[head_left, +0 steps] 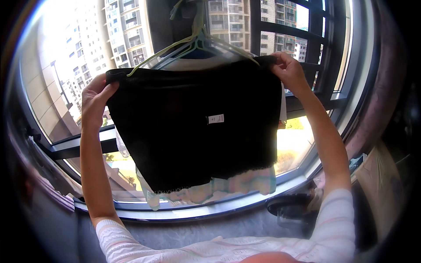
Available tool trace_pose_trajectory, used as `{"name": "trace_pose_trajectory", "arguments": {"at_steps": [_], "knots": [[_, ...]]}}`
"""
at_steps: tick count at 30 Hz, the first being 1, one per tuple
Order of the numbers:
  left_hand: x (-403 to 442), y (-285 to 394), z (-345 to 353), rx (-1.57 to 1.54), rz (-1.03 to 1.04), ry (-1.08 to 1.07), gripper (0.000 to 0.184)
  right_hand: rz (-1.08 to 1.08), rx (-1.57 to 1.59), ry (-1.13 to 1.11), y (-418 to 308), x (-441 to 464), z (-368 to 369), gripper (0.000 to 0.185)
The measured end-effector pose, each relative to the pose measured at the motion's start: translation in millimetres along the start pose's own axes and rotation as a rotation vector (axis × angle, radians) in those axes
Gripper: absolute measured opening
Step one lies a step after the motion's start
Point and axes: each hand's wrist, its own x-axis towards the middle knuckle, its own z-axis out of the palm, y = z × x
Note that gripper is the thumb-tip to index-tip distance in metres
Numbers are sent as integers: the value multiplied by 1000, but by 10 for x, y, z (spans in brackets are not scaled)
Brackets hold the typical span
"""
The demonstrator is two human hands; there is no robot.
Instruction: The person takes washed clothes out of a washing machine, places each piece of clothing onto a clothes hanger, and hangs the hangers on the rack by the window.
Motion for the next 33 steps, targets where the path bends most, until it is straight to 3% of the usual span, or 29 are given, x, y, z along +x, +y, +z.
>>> {"name": "trace_pose_trajectory", "arguments": {"at_steps": [12, 18, 22, 24, 27, 28, 29, 30, 31, 32, 33], "knots": [[-102, -162, -183, -36, 78, -6, 37, 36, 45, -58, 69, -195, -137, 36], [-185, -324, -283, 63, 98, 154, 38, 50, 73, -13, 173, -467, -256, 34], [-369, -368, -244, 90, 159, 340, 37, 186, 36, 38, 116, -881, -354, 29], [-493, -454, -399, 324, 240, 355, 34, 221, 148, 34, 140, -1219, -409, 28], [-867, -408, -354, 929, 438, 550, 20, 469, 238, -63, 40, -2036, -355, 23], [-1057, -281, -271, 1217, 626, 379, 20, 563, 218, -141, 33, -2354, -316, 22], [-1243, -269, 28, 722, 599, 381, 29, 677, 217, -186, 32, -2679, -254, 21], [-1436, -134, 301, 889, 571, 361, 24, 786, 221, -232, 48, -3014, -195, 20], [-1641, -125, 542, 647, 544, 348, 20, 840, 142, -286, 77, -3351, -152, 21], [-1800, -160, 643, 516, 627, 164, 18, 892, 69, -342, 96, -3693, -116, 21], [-1990, -85, 954, 354, 528, 16, 17, 1000, 59, -391, 98, -4044, -87, 22]]}}
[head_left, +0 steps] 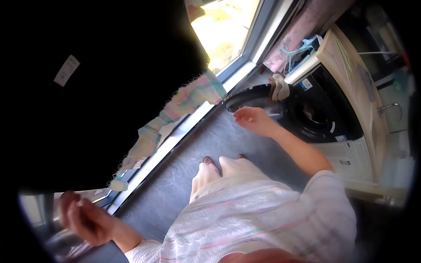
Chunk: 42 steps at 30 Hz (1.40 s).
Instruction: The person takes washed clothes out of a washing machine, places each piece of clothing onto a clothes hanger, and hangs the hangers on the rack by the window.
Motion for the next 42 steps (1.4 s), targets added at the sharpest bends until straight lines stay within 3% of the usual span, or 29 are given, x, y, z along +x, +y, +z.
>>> {"name": "trace_pose_trajectory", "arguments": {"at_steps": [3, 6, 11, 20, 28, 35, 42], "knots": [[-304, 436, 569, -228, -158, -406, 19, 200, 16, -89, 786, -556, 307, 24], [-684, 762, 1001, -408, -353, -655, 19, 408, 67, -164, 1211, -1086, 333, 25], [-1384, 1428, 1557, -526, -414, -865, 17, 553, 167, -171, 1875, -1838, -37, 25], [-2169, 3209, 2279, -629, -364, -1246, 15, 707, 103, 59, 2968, -3182, -1153, 23], [-2355, 3838, 2336, -661, -292, -1365, 13, 743, 90, -10, 3152, -3491, -1409, 22], [-2688, 3735, 2552, -620, -419, -1473, 13, 703, 76, -57, 3191, -3181, -1465, 23], [-2842, 3893, 2822, -633, -525, -1534, 13, 809, 78, -98, 3455, -3001, -1667, 21]]}}
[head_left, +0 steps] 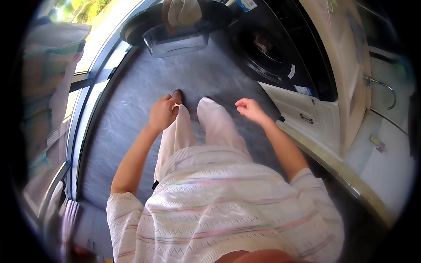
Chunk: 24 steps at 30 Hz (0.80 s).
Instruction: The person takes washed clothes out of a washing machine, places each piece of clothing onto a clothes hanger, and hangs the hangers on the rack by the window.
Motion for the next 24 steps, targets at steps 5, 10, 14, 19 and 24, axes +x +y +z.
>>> {"name": "trace_pose_trajectory", "arguments": {"at_steps": [5, 10, 14, 19, 24], "knots": [[76, -12, 394, -67, -74, 22, 12, 16, -58, -71, 20, 245, -213, 22], [90, 167, 1058, -150, -219, 87, 11, -10, -181, -100, 488, 882, -640, 21], [125, 312, 1945, -265, -355, 37, 12, -23, -313, 0, 931, 1580, -1107, 19], [186, 607, 2859, -378, -454, -95, 16, 108, -87, 198, 784, 2145, -1519, 19], [75, 616, 3555, -439, -488, -199, 18, 44, -31, 280, 1087, 3052, -1794, 27]]}}
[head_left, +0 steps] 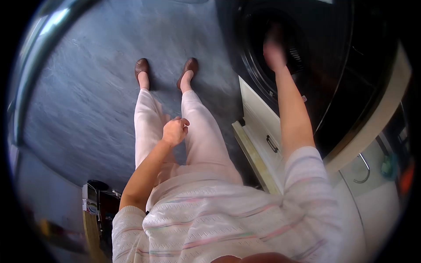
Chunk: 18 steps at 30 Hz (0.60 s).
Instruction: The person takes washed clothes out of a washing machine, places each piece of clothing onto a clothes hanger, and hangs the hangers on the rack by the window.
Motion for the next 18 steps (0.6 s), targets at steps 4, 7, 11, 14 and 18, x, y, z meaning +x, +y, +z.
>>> {"name": "trace_pose_trajectory", "arguments": {"at_steps": [4, 7, 11, 14, 18], "knots": [[162, -208, 151, -91, -56, 12, 16, 98, -99, 88, -146, 368, 149, 36], [320, -256, 224, -145, -88, 40, 15, 58, -250, 110, -56, 677, 157, 39], [520, -328, 422, -251, -119, 44, 15, -332, -729, 143, 173, 1094, 121, 43], [578, -408, 571, -270, -151, 27, 15, -376, -1006, 109, -227, 834, 290, 43], [607, -463, 656, -315, -199, 15, 16, -196, -593, 24, 423, 1565, 102, 41]]}}
